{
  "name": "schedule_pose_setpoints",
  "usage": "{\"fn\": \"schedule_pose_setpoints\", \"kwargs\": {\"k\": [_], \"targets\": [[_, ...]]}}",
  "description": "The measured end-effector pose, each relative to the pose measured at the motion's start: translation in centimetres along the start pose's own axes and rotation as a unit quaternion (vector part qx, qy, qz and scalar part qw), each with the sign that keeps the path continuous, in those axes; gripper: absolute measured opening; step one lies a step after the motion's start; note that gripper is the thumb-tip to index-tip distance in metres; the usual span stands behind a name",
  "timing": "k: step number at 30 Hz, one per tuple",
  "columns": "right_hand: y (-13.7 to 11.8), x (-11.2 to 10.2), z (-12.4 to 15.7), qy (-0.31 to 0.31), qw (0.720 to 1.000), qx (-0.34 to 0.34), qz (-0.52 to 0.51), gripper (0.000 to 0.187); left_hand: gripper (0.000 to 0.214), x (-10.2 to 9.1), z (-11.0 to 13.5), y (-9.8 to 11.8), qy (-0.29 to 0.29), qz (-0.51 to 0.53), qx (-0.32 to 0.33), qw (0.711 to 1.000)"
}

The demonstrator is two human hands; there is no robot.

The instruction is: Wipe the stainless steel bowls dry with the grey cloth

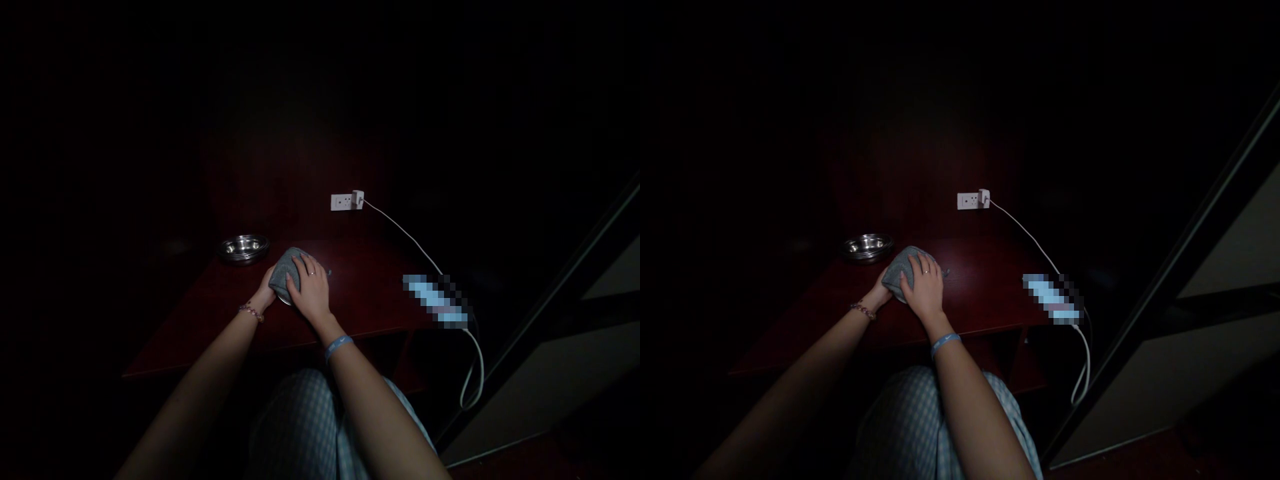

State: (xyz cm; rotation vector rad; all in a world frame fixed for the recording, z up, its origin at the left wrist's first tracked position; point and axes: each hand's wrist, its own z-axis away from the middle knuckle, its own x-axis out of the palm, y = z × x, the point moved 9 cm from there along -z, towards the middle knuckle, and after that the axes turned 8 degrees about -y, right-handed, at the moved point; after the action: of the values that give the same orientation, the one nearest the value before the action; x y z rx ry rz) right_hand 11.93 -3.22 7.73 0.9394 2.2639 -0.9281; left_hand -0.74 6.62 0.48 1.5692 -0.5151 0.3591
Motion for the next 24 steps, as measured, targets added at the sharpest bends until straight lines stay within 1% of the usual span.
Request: {"fn": "schedule_pose_setpoints", "kwargs": {"k": [3, 7, 12, 18, 21, 24], "targets": [[0.9, -0.4, 0.0, 0.010, 0.999, 0.028, -0.020, 0.054, 0.010, -0.4, 0.4, 0.1, 0.027, -0.001, -0.004, 1.000], [1.6, -0.5, 0.1, -0.004, 0.999, 0.042, -0.030, 0.055, 0.011, -0.3, 0.8, 0.1, 0.035, 0.003, -0.031, 0.999], [1.7, -0.7, 0.1, 0.006, 0.999, 0.037, -0.035, 0.055, 0.014, -0.2, 0.9, -0.1, 0.039, 0.015, -0.057, 0.998], [2.1, -0.5, 0.0, 0.027, 0.998, 0.033, -0.035, 0.057, 0.023, -0.6, 0.6, -0.2, 0.075, 0.109, -0.071, 0.989], [2.1, 0.1, -0.1, 0.018, 0.999, 0.018, -0.037, 0.060, 0.030, -1.1, 0.3, -0.1, 0.085, 0.142, -0.073, 0.984], [1.9, 0.8, 0.0, -0.004, 0.999, -0.008, -0.030, 0.063, 0.036, -1.6, 0.4, 0.1, 0.106, 0.163, -0.070, 0.978]]}}
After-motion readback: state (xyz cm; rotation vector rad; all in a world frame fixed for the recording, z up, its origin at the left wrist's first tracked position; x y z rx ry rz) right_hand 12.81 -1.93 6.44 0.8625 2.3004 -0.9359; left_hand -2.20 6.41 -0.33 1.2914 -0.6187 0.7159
